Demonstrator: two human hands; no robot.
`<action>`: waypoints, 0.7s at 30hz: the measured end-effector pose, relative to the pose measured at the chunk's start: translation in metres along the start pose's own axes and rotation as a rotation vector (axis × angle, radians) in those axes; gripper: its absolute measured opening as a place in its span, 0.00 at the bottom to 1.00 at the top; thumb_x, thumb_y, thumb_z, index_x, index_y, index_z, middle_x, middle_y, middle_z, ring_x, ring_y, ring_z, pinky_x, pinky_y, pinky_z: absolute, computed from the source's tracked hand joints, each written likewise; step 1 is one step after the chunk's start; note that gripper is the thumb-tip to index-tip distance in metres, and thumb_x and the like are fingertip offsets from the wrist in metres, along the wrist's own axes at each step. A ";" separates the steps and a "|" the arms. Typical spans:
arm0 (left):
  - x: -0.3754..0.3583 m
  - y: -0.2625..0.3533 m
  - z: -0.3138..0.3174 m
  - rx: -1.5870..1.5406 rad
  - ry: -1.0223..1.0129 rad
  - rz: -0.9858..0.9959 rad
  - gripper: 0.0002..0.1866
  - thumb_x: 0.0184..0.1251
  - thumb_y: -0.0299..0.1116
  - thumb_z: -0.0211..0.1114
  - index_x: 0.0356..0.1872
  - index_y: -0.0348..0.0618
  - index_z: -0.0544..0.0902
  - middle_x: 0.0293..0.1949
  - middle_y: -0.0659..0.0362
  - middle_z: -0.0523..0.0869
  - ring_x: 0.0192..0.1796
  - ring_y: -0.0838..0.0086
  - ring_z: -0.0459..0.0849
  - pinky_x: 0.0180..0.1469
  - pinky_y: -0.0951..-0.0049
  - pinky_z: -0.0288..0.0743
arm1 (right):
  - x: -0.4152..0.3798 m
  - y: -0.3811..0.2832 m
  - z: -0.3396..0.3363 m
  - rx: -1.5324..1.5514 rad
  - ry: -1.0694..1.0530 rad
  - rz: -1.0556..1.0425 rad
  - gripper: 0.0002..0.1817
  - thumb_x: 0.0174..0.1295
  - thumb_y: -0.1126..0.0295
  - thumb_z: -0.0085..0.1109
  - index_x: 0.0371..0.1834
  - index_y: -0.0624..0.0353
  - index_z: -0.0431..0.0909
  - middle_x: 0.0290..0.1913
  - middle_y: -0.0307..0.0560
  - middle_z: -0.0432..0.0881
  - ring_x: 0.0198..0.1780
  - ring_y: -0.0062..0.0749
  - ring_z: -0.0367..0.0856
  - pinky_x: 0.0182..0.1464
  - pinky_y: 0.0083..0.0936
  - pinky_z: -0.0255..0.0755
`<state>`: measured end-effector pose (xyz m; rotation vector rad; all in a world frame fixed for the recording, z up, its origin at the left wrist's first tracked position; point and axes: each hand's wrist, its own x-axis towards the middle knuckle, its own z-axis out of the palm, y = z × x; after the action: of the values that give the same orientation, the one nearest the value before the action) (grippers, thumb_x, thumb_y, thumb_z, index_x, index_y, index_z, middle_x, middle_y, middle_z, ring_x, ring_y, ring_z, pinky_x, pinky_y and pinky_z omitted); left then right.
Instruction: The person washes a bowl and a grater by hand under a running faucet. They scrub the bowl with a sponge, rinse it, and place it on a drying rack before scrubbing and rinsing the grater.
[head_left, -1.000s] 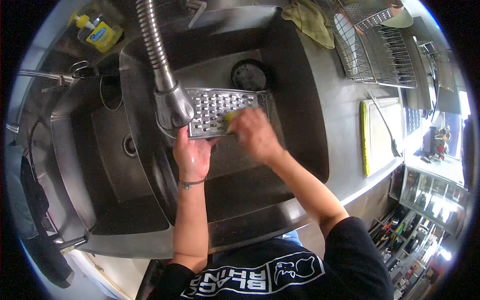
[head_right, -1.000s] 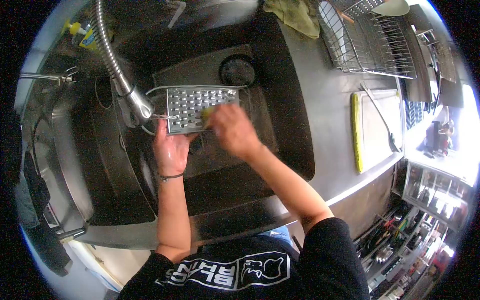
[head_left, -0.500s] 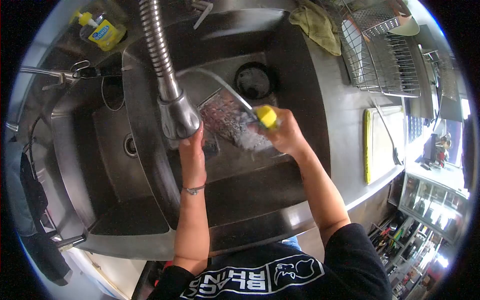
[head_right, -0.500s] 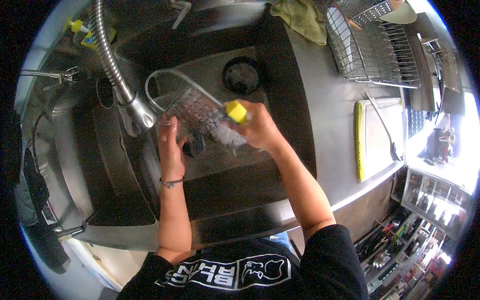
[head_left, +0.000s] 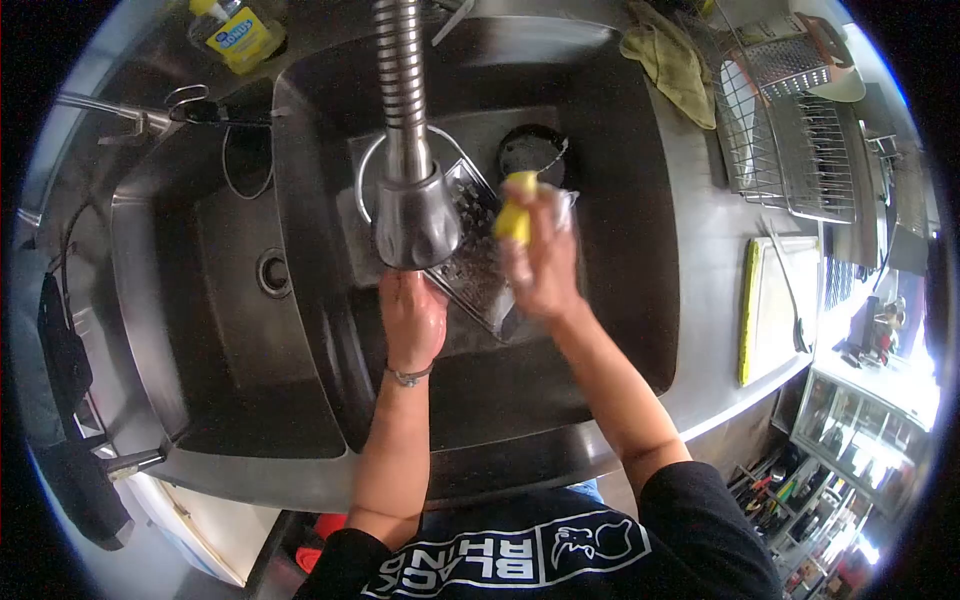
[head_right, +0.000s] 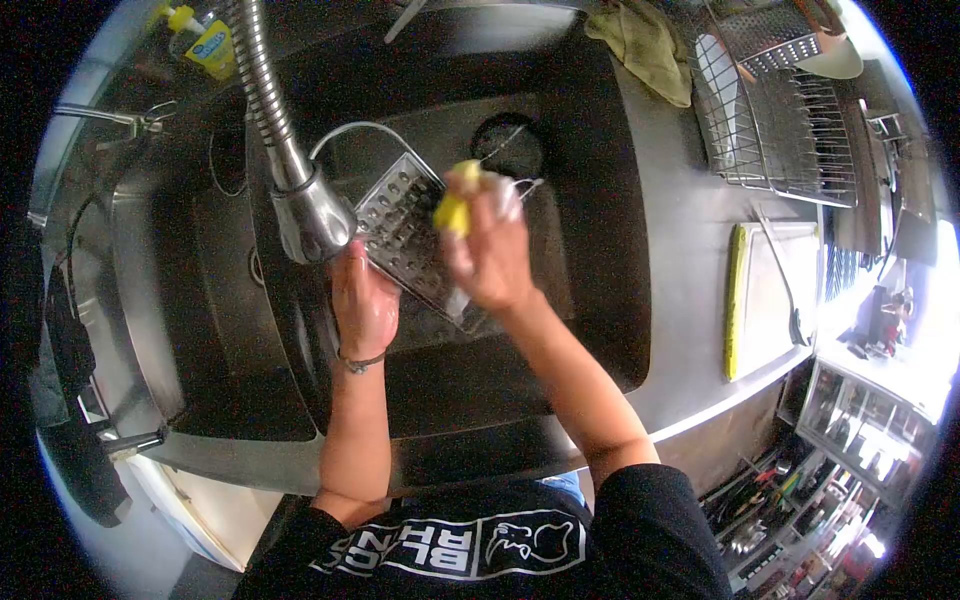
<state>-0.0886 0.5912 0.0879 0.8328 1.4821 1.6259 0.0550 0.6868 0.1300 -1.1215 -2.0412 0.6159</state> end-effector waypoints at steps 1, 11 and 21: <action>-0.002 -0.016 -0.006 0.625 -0.002 0.341 0.16 0.71 0.35 0.49 0.54 0.36 0.70 0.51 0.56 0.76 0.51 0.68 0.75 0.52 0.65 0.69 | -0.006 -0.002 0.015 -0.187 0.023 -0.132 0.22 0.55 0.59 0.56 0.51 0.56 0.71 0.46 0.58 0.71 0.44 0.55 0.71 0.47 0.46 0.64; -0.001 0.023 0.012 0.460 -0.004 0.117 0.18 0.63 0.25 0.53 0.55 0.34 0.68 0.48 0.47 0.75 0.47 0.58 0.73 0.51 0.62 0.65 | -0.007 -0.019 0.041 0.048 -0.108 -0.364 0.15 0.47 0.78 0.54 0.40 0.64 0.69 0.41 0.63 0.71 0.41 0.59 0.68 0.49 0.47 0.61; -0.003 0.011 0.018 0.198 -0.018 -0.035 0.19 0.73 0.42 0.45 0.50 0.35 0.72 0.47 0.55 0.77 0.50 0.73 0.75 0.50 0.72 0.70 | 0.022 0.000 0.035 0.062 0.092 -0.086 0.19 0.44 0.81 0.54 0.43 0.65 0.68 0.44 0.62 0.71 0.45 0.60 0.67 0.47 0.48 0.63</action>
<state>-0.0727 0.5972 0.1006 0.9218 1.6549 1.4596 0.0196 0.7032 0.1163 -1.0030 -1.9675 0.5705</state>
